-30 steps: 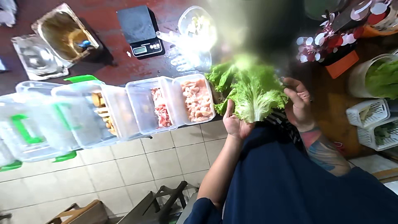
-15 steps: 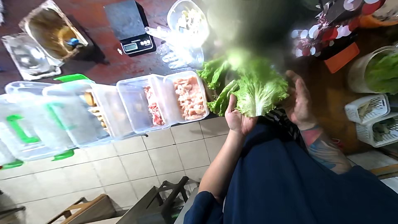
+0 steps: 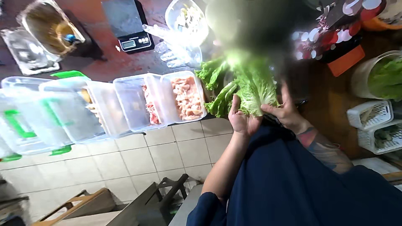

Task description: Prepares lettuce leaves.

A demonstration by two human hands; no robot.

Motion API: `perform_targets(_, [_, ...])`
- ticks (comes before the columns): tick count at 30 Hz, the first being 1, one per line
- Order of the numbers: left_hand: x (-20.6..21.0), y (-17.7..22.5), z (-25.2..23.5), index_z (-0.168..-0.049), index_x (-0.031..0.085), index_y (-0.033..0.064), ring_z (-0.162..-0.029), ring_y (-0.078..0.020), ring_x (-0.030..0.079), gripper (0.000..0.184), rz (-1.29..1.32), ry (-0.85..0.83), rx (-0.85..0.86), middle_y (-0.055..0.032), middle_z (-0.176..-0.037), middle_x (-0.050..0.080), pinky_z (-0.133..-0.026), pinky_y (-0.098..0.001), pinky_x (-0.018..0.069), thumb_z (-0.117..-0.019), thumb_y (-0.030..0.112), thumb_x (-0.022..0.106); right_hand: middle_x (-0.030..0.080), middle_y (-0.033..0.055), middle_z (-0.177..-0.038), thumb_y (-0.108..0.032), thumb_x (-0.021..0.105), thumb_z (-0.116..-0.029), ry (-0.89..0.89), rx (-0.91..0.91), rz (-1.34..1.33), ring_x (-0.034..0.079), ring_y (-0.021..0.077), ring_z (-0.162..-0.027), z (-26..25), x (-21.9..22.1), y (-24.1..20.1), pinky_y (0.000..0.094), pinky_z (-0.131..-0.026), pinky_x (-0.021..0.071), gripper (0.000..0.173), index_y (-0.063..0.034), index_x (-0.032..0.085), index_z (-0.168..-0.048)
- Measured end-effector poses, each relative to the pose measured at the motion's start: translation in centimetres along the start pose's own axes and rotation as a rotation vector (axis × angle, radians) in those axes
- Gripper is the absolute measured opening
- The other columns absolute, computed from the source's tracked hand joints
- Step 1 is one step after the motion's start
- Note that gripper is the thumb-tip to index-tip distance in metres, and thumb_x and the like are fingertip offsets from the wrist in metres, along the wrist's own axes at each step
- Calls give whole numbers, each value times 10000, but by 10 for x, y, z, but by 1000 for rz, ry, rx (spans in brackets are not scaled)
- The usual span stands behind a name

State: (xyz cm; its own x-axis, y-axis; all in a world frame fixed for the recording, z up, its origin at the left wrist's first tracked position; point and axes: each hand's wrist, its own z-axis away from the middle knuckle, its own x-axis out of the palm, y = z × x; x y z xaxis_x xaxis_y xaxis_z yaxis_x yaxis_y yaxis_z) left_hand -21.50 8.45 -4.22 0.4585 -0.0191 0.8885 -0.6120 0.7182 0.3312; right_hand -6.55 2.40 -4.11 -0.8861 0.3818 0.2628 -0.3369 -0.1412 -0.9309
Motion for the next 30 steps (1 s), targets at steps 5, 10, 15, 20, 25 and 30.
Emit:
perform_targets(5, [2,-1,-15,-1307,581,161,-1201,-223,617,600,146,44,52,-71,-1267,655,-1007,-473,521,-1065,570,216,551,87,-1457,81,774,-818,-224,164,-38,626,248,-1240,27,-14,-4,414,-993,588,1058,-244,190,-1637])
perform_targets(10, [7,11,-26,-1292,583,124,-1172,-275,637,597,240,68,93,-119,-1244,662,-976,-514,536,-1051,574,274,592,145,-1419,205,648,-837,-343,209,-21,702,315,-1113,25,-37,3,425,-929,618,995,-193,204,-1633])
perform_targets(15, [9,18,-30,-1274,580,93,-1169,-274,631,656,259,21,122,-132,-1223,660,-991,-514,522,-1041,597,230,694,90,-832,-27,660,-960,-64,57,-7,600,124,-547,31,-49,18,229,-456,512,250,-97,643,-1199])
perform_targets(20, [5,16,-31,-1321,558,132,-1178,-270,614,655,188,-22,154,-108,-1266,641,-995,-528,512,-1028,632,252,626,105,-1359,-214,551,-1060,13,-431,400,591,246,-1286,24,-20,7,436,-1069,526,336,-36,566,-1344])
perform_targets(25, [10,7,-19,-1288,604,180,-1139,-182,653,680,-26,2,230,-42,-1209,690,-967,-458,553,-1029,678,221,353,106,-1647,-441,775,-895,-139,-447,716,237,285,-1559,9,10,1,492,-1288,240,859,-45,408,-1562])
perform_targets(30, [8,6,-1,-1336,593,284,-1122,-63,638,750,-311,-80,152,62,-1228,684,-938,-335,558,-952,810,220,295,59,-1679,-291,691,-981,-145,-237,576,330,197,-1522,8,25,7,416,-1232,362,772,-123,301,-1626])
